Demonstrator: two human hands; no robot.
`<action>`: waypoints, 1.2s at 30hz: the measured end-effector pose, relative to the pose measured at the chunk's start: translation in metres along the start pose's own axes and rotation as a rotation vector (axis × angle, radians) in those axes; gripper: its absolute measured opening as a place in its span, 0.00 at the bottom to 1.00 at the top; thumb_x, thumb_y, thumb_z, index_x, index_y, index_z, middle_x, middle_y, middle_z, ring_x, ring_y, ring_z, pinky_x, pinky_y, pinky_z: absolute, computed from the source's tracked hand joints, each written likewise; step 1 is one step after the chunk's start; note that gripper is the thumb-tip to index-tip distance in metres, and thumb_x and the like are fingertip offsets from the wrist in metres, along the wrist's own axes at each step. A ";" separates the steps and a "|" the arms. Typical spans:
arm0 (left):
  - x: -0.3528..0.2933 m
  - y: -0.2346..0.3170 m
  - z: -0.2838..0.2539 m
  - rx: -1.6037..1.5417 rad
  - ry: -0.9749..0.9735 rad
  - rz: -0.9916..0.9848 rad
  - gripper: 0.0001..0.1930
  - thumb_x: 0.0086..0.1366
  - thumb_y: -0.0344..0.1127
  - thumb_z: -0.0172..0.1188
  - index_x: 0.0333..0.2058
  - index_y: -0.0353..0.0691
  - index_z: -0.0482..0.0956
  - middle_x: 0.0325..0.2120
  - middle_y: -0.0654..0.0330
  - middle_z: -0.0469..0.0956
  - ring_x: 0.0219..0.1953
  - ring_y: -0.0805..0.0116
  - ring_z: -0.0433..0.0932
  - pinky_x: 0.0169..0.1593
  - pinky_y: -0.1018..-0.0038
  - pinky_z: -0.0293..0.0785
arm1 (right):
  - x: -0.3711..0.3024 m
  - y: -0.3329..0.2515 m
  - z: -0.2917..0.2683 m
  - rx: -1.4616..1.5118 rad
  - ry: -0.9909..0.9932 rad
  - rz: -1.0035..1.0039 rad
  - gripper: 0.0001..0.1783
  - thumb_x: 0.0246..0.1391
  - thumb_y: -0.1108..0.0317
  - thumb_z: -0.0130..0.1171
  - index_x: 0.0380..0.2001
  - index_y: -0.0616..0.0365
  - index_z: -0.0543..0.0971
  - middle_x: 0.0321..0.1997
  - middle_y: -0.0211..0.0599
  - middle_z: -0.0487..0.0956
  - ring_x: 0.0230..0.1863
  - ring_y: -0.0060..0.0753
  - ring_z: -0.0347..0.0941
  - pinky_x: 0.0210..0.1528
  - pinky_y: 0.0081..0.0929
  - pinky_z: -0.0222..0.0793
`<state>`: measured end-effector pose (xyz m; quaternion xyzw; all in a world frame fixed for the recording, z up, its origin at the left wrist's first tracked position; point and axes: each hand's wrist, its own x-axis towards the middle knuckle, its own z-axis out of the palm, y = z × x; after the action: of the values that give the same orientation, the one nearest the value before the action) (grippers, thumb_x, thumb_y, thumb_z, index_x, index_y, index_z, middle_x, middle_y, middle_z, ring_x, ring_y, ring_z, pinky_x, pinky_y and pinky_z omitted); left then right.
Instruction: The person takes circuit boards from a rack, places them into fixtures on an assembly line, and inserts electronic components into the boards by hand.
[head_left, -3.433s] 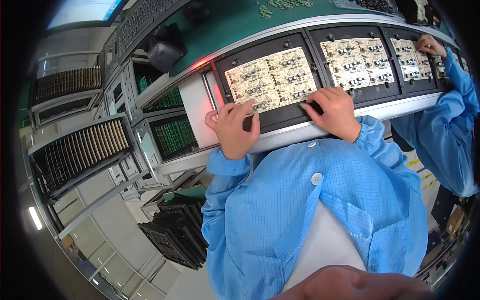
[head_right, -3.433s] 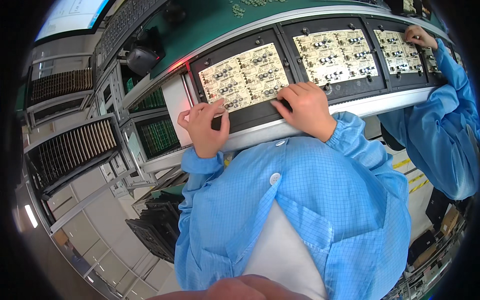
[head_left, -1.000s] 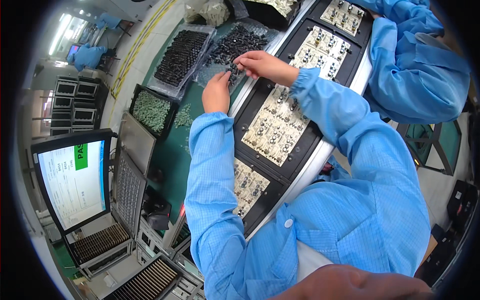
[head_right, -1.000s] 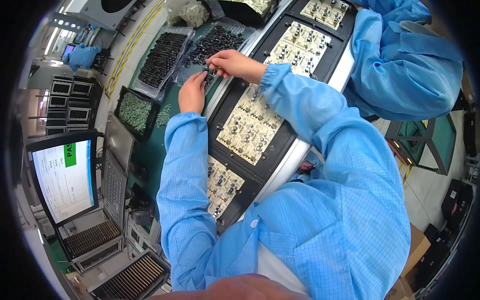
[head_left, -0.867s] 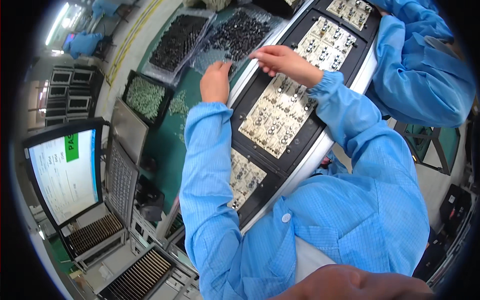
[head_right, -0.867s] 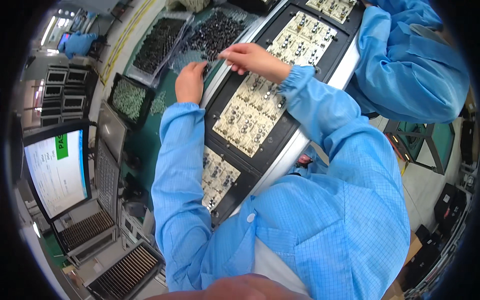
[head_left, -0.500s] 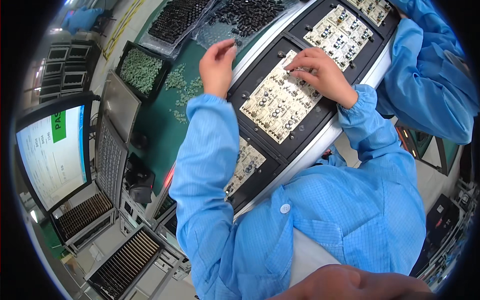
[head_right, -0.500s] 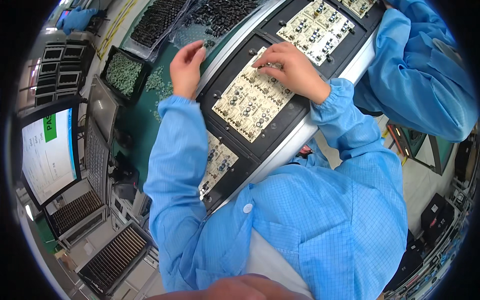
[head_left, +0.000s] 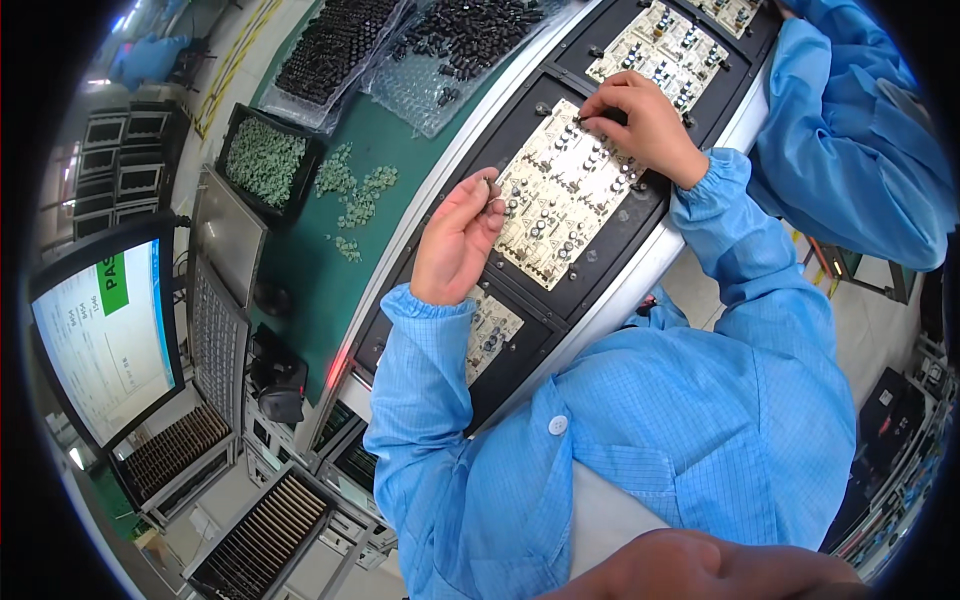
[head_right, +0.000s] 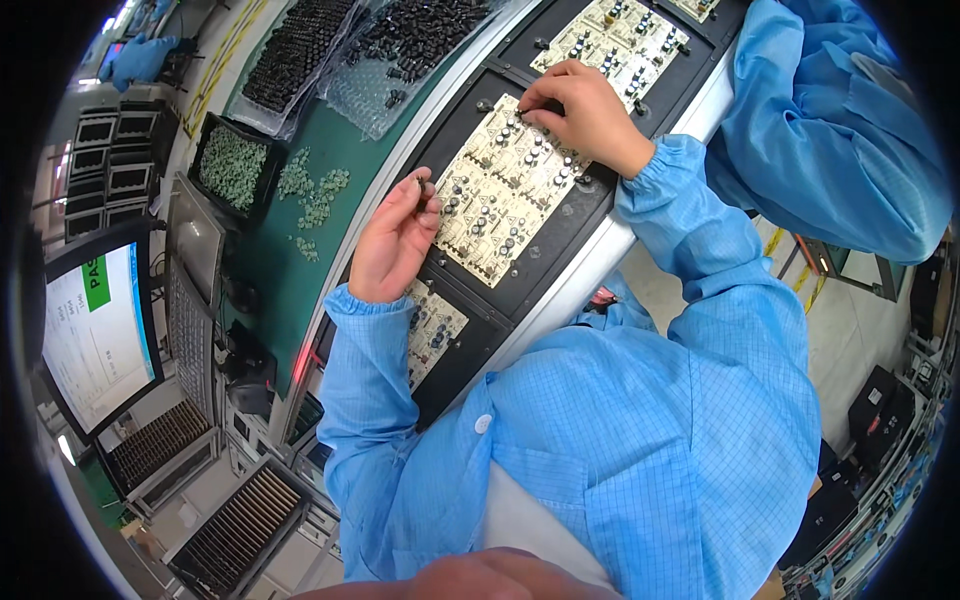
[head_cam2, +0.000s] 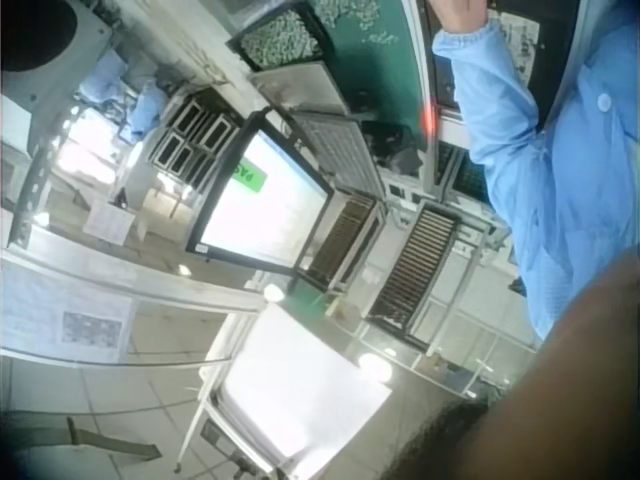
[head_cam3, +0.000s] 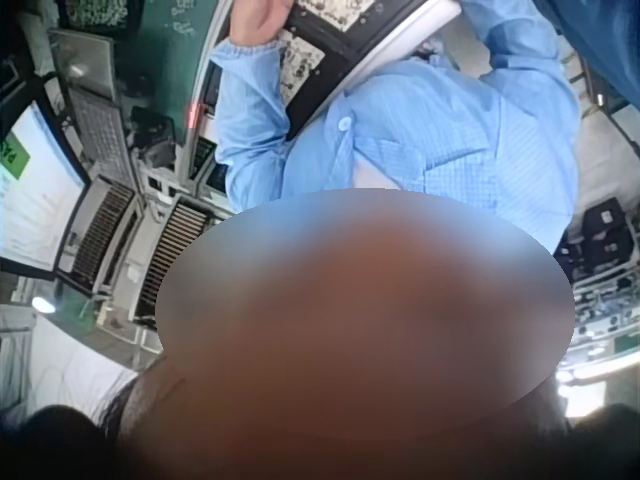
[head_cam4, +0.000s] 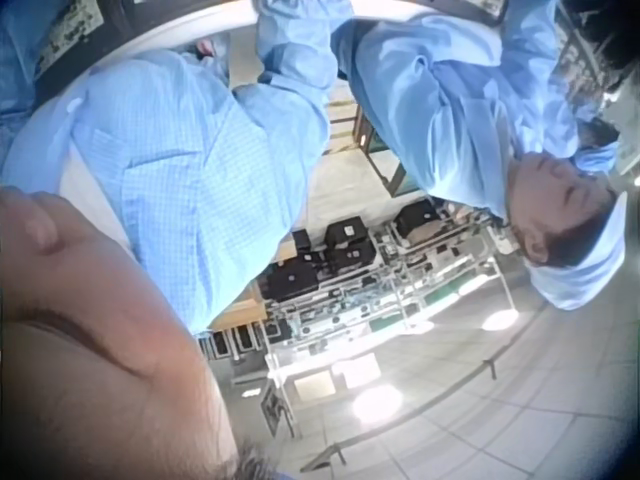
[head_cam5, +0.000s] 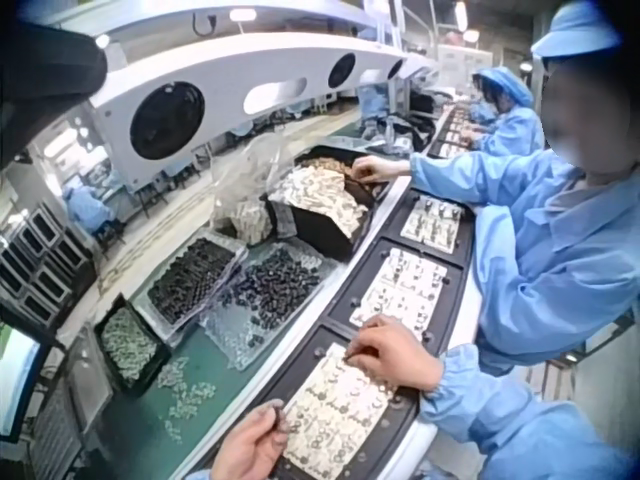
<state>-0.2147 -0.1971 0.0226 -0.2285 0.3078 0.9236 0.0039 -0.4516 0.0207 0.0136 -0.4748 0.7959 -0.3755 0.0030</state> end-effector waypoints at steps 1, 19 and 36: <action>0.001 0.000 0.000 -0.001 -0.014 0.001 0.16 0.79 0.31 0.54 0.61 0.33 0.74 0.43 0.63 0.78 0.43 0.74 0.77 0.48 0.79 0.76 | 0.000 0.001 0.000 -0.017 -0.002 -0.018 0.09 0.51 0.68 0.75 0.37 0.53 0.88 0.40 0.36 0.82 0.49 0.41 0.78 0.50 0.36 0.76; 0.001 -0.007 0.011 0.048 0.043 -0.010 0.13 0.78 0.31 0.57 0.58 0.37 0.76 0.47 0.56 0.82 0.40 0.76 0.78 0.44 0.80 0.77 | 0.006 0.001 -0.001 -0.203 0.004 -0.208 0.09 0.47 0.68 0.76 0.33 0.47 0.88 0.38 0.30 0.82 0.52 0.37 0.76 0.61 0.41 0.66; -0.016 -0.031 0.040 0.205 0.048 -0.029 0.11 0.72 0.28 0.66 0.51 0.38 0.79 0.35 0.65 0.82 0.34 0.78 0.75 0.41 0.81 0.73 | -0.031 -0.065 -0.018 0.317 -0.140 -0.206 0.16 0.55 0.62 0.74 0.46 0.51 0.87 0.38 0.33 0.85 0.44 0.42 0.79 0.50 0.39 0.73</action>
<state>-0.2128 -0.1469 0.0404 -0.2534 0.3974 0.8813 0.0335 -0.3919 0.0377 0.0546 -0.5724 0.6719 -0.4604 0.0946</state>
